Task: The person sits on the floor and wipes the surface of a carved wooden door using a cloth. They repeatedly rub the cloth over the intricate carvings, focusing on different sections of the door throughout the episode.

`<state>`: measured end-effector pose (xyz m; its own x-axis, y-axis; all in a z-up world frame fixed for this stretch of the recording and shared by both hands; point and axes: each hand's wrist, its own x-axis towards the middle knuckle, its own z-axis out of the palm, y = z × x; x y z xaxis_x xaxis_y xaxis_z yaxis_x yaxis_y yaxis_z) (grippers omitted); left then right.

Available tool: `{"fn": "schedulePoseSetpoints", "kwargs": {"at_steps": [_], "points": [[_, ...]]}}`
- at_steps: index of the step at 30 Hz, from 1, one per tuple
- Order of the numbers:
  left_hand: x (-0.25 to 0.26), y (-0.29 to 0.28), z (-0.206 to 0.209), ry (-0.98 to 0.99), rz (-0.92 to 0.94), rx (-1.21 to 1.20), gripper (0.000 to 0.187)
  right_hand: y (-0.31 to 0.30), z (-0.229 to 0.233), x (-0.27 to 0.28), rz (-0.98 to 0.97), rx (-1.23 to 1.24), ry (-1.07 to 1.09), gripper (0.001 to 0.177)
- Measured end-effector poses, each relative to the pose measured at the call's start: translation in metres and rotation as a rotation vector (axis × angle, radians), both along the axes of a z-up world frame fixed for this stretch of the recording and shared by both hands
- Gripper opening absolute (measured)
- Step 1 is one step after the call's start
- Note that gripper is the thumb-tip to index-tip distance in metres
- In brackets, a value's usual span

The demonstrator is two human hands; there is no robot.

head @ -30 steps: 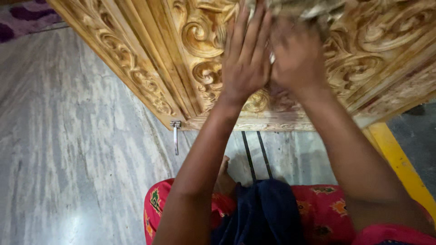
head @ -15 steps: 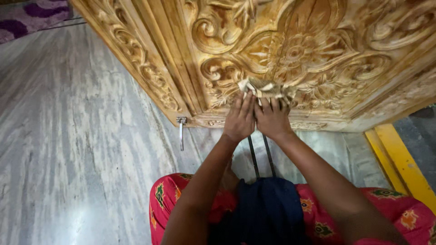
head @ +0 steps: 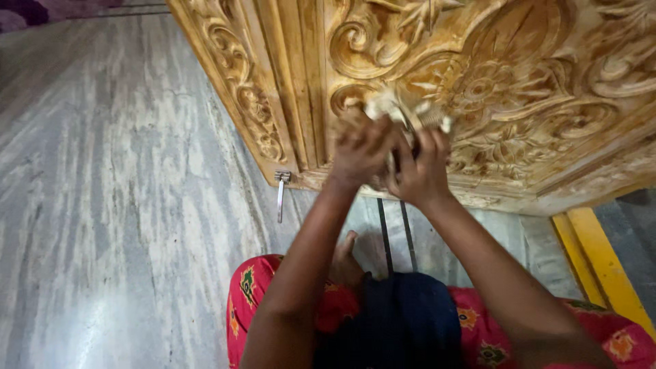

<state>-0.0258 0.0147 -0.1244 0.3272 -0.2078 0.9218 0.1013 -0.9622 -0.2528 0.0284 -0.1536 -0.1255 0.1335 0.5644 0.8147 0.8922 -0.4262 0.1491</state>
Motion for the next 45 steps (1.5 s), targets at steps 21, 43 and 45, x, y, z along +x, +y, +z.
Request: {"fn": "schedulePoseSetpoints", "kwargs": {"at_steps": [21, 43, 45], "points": [[-0.015, 0.053, -0.117, 0.129, 0.018, -0.261, 0.042, 0.052, -0.067, 0.013, 0.009, -0.585, 0.157, 0.054], [0.003, -0.044, -0.176, 0.8, -0.308, -0.008, 0.05, -0.111, -0.107, 0.056, 0.089, -0.918, -0.134, 0.056], [0.015, -0.067, -0.182, 0.872, -0.312, 0.034, 0.039, -0.135, -0.108, 0.064, 0.067, -0.967, -0.092, 0.054]]}}
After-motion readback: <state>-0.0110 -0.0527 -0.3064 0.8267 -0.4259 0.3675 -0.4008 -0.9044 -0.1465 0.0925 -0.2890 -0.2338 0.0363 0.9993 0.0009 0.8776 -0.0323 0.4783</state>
